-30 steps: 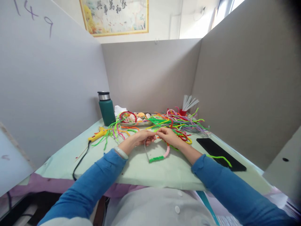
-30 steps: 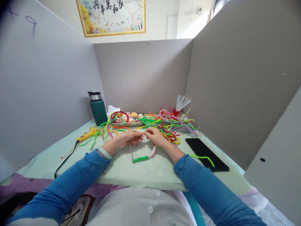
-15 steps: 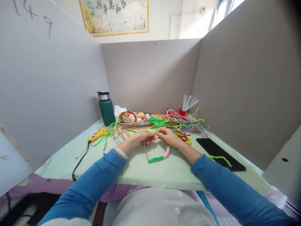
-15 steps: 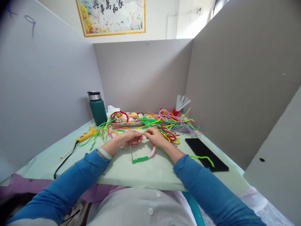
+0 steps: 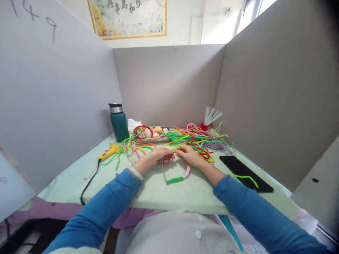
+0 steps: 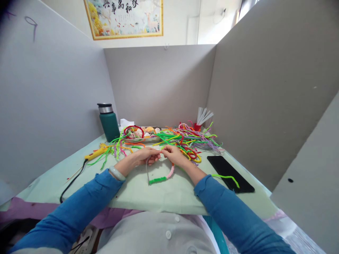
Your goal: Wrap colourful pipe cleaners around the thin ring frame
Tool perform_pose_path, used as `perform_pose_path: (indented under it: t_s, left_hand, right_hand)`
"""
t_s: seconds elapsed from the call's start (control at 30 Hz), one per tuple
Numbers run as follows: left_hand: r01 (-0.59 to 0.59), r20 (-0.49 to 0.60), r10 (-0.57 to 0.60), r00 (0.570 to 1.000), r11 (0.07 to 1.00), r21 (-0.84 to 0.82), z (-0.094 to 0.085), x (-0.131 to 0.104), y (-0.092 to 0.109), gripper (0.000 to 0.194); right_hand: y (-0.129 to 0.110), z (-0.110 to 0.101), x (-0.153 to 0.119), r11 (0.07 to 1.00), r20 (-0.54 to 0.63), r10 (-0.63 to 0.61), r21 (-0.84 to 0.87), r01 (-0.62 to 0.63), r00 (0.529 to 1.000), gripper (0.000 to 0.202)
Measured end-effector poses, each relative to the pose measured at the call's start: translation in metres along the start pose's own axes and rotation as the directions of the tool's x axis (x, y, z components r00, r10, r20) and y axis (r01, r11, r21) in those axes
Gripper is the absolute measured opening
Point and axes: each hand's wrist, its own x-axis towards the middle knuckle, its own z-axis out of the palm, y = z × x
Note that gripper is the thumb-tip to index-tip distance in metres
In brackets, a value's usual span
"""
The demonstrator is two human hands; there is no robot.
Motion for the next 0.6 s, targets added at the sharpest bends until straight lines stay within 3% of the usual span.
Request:
perform_pose_path:
  t_s: [0.6]
  left_hand:
    - [0.021, 0.000, -0.021, 1.000, 1.000, 0.014, 0.0023, -0.0013, 0.0023, 0.036]
  right_hand:
    - [0.0037, -0.0012, 0.0006, 1.000, -0.005, -0.015, -0.011, 0.015, 1.000, 0.026]
